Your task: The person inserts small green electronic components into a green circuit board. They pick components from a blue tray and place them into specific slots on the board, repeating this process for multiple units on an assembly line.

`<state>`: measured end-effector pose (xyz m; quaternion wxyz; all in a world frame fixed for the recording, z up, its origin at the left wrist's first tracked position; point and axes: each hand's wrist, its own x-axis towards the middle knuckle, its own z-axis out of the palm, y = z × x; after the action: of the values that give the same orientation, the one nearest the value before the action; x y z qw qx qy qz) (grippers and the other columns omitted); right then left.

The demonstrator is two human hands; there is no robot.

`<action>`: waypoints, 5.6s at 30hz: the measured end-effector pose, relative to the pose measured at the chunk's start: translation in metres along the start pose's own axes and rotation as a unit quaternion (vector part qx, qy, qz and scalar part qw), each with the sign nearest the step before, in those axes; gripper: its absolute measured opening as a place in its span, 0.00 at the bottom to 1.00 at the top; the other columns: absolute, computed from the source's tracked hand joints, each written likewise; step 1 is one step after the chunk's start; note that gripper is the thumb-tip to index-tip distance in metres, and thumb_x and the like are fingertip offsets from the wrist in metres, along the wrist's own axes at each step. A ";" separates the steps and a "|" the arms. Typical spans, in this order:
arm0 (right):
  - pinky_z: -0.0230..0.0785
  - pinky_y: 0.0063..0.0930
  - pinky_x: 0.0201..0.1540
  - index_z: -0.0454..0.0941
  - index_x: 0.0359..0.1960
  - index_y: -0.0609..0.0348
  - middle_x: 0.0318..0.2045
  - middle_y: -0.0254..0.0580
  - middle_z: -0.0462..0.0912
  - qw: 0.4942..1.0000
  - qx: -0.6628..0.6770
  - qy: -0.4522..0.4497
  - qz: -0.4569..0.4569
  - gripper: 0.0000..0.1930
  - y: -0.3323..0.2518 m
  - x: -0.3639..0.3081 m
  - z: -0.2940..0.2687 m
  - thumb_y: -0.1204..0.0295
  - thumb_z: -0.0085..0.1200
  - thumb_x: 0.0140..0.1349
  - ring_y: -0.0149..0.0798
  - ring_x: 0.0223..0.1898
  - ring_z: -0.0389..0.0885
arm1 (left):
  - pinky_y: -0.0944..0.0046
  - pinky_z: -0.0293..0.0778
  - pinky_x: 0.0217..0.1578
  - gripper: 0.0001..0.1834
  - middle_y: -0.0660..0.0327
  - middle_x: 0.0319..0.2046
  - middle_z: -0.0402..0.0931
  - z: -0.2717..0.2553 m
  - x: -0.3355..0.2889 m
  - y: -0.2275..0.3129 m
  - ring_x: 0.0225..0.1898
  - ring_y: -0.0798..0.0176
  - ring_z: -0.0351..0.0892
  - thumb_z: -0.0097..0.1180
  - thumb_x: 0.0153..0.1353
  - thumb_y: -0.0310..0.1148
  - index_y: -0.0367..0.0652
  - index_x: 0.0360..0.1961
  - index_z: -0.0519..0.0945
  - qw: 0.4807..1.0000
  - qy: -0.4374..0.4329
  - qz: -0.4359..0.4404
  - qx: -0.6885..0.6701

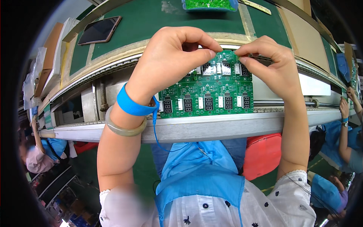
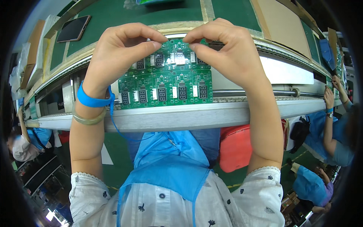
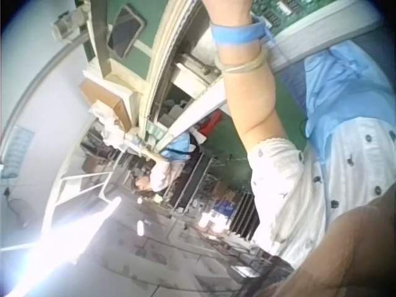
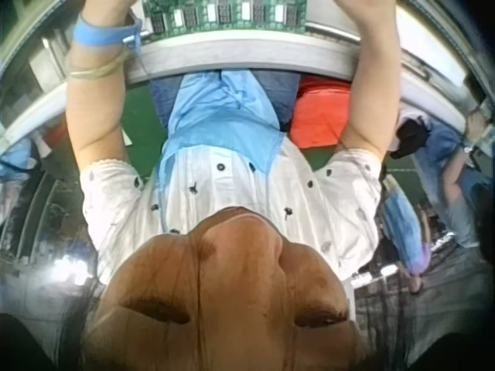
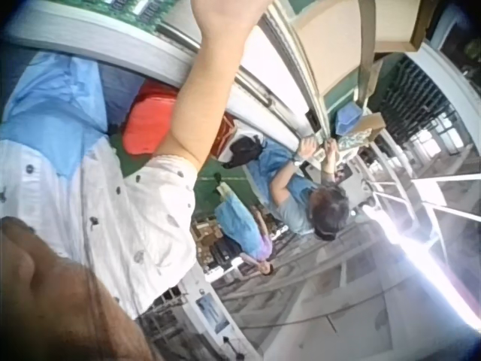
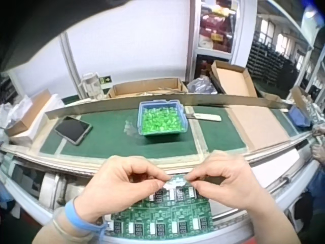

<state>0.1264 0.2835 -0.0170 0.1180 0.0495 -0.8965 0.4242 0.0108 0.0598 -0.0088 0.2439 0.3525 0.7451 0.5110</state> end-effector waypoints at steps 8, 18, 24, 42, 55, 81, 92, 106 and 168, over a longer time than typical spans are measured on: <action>0.71 0.34 0.39 0.87 0.35 0.54 0.27 0.37 0.84 0.980 -0.175 -0.008 -0.099 0.09 -0.013 0.001 0.005 0.76 0.63 0.52 0.39 0.36 0.80 | 0.75 0.74 0.36 0.09 0.66 0.34 0.84 0.000 -0.002 0.001 0.35 0.76 0.79 0.60 0.61 0.25 0.36 0.41 0.86 1.000 -0.003 0.019 0.010; 0.61 0.34 0.41 0.87 0.33 0.52 0.25 0.32 0.83 0.955 -0.276 -0.019 -0.107 0.08 -0.024 0.000 0.011 0.75 0.62 0.51 0.37 0.35 0.78 | 0.72 0.74 0.34 0.09 0.65 0.30 0.83 0.003 -0.002 -0.001 0.33 0.75 0.78 0.60 0.58 0.25 0.36 0.39 0.86 0.999 0.020 0.043 0.020; 0.60 0.34 0.41 0.87 0.33 0.51 0.24 0.33 0.83 0.943 -0.310 -0.028 -0.119 0.08 -0.031 0.001 0.012 0.75 0.63 0.50 0.37 0.35 0.78 | 0.72 0.73 0.32 0.09 0.64 0.29 0.83 0.004 -0.003 -0.004 0.31 0.75 0.77 0.60 0.57 0.25 0.35 0.39 0.86 0.998 0.031 0.056 0.015; 0.60 0.32 0.41 0.87 0.34 0.51 0.25 0.30 0.83 0.930 -0.342 -0.029 -0.130 0.11 -0.037 0.001 0.013 0.76 0.64 0.47 0.36 0.35 0.74 | 0.71 0.75 0.36 0.10 0.61 0.32 0.85 0.007 -0.001 -0.009 0.32 0.73 0.79 0.60 0.56 0.25 0.34 0.39 0.86 0.997 0.028 0.069 0.021; 0.66 0.33 0.43 0.87 0.36 0.54 0.27 0.32 0.84 0.947 -0.313 -0.037 -0.062 0.11 -0.036 0.003 0.015 0.78 0.63 0.48 0.39 0.37 0.75 | 0.63 0.77 0.35 0.12 0.52 0.30 0.84 0.008 0.000 -0.009 0.31 0.59 0.82 0.58 0.50 0.26 0.35 0.36 0.86 0.997 0.035 0.072 0.010; 0.63 0.36 0.45 0.88 0.35 0.53 0.26 0.36 0.85 0.955 -0.291 -0.027 -0.043 0.09 -0.037 0.002 0.016 0.75 0.64 0.50 0.41 0.37 0.76 | 0.62 0.77 0.36 0.12 0.48 0.30 0.84 -0.005 -0.011 0.016 0.31 0.58 0.84 0.56 0.55 0.27 0.33 0.38 0.84 0.997 0.003 0.072 0.010; 0.66 0.36 0.44 0.87 0.34 0.54 0.26 0.35 0.85 0.959 -0.278 -0.033 -0.033 0.09 -0.038 0.004 0.017 0.76 0.62 0.50 0.42 0.36 0.75 | 0.63 0.77 0.35 0.12 0.48 0.29 0.84 -0.008 -0.011 0.011 0.30 0.60 0.83 0.56 0.55 0.27 0.33 0.38 0.85 0.996 -0.014 0.085 -0.037; 0.71 0.39 0.42 0.87 0.37 0.55 0.28 0.41 0.85 0.972 -0.233 -0.035 -0.017 0.11 -0.031 0.005 0.015 0.76 0.62 0.49 0.46 0.36 0.77 | 0.62 0.76 0.35 0.11 0.50 0.27 0.83 -0.009 -0.009 0.019 0.29 0.60 0.82 0.58 0.55 0.27 0.34 0.37 0.84 0.998 -0.035 0.034 -0.046; 0.73 0.28 0.31 0.85 0.41 0.60 0.33 0.41 0.83 0.985 -0.165 0.059 0.005 0.10 -0.018 -0.003 -0.005 0.70 0.61 0.61 0.36 0.37 0.80 | 0.66 0.75 0.40 0.15 0.61 0.33 0.81 0.018 0.003 -0.002 0.35 0.67 0.79 0.63 0.54 0.24 0.45 0.45 0.87 0.974 -0.016 0.101 0.203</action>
<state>0.1338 0.2755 -0.0011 0.1749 0.0001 -0.9458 0.2735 0.0214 0.0721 -0.0174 0.1266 0.4758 0.7898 0.3657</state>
